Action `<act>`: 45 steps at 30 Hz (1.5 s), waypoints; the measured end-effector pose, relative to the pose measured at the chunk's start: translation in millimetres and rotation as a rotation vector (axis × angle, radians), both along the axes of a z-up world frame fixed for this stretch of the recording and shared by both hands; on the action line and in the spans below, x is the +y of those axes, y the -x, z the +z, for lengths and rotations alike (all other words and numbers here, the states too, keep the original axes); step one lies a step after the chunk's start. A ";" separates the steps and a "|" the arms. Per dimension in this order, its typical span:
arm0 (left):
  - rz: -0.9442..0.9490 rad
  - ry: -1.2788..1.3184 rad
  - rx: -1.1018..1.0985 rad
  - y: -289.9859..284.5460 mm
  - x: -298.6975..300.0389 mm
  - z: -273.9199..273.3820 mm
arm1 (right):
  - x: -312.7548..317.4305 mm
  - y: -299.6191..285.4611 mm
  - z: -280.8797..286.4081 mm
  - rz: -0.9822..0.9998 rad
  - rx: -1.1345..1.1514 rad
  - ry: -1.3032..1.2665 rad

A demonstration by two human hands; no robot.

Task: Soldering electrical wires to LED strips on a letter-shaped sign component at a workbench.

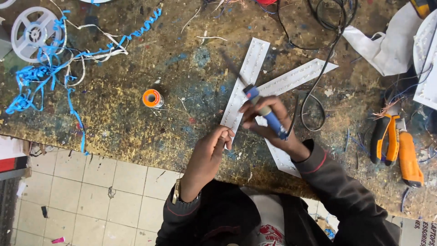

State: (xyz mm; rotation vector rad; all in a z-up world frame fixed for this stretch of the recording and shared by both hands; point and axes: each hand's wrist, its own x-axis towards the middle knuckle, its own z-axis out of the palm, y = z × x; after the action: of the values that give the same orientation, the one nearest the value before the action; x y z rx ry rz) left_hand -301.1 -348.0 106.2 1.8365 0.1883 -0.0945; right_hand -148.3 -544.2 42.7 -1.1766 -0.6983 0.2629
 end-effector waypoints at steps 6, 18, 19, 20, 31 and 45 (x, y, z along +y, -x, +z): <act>-0.063 0.002 -0.048 -3.2 -3.8 -4.5 | 12.7 22.4 22.8 0.045 -0.101 0.014; -0.087 -0.056 -0.033 -3.9 -1.1 -11.8 | 10.0 22.0 24.2 0.100 -0.168 0.088; -0.091 -0.064 -0.034 -3.6 -1.0 -14.3 | 9.9 22.2 23.8 0.107 -0.172 0.101; -0.091 -0.064 -0.034 -4.1 -0.6 -14.6 | 8.0 22.3 16.7 0.107 -0.172 0.101; 0.130 -0.029 -0.068 -3.4 -9.2 -27.2 | -3.8 37.5 7.9 -0.007 -0.229 0.188; 0.010 -0.094 -0.101 -2.1 -21.2 -19.1 | 8.0 57.7 -9.4 -0.146 -0.132 0.195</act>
State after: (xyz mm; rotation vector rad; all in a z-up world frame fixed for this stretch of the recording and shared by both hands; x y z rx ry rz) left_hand -299.1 -369.2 87.1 1.9291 0.1326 0.0145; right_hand -206.1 -536.2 33.3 -1.4345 -0.7089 0.1336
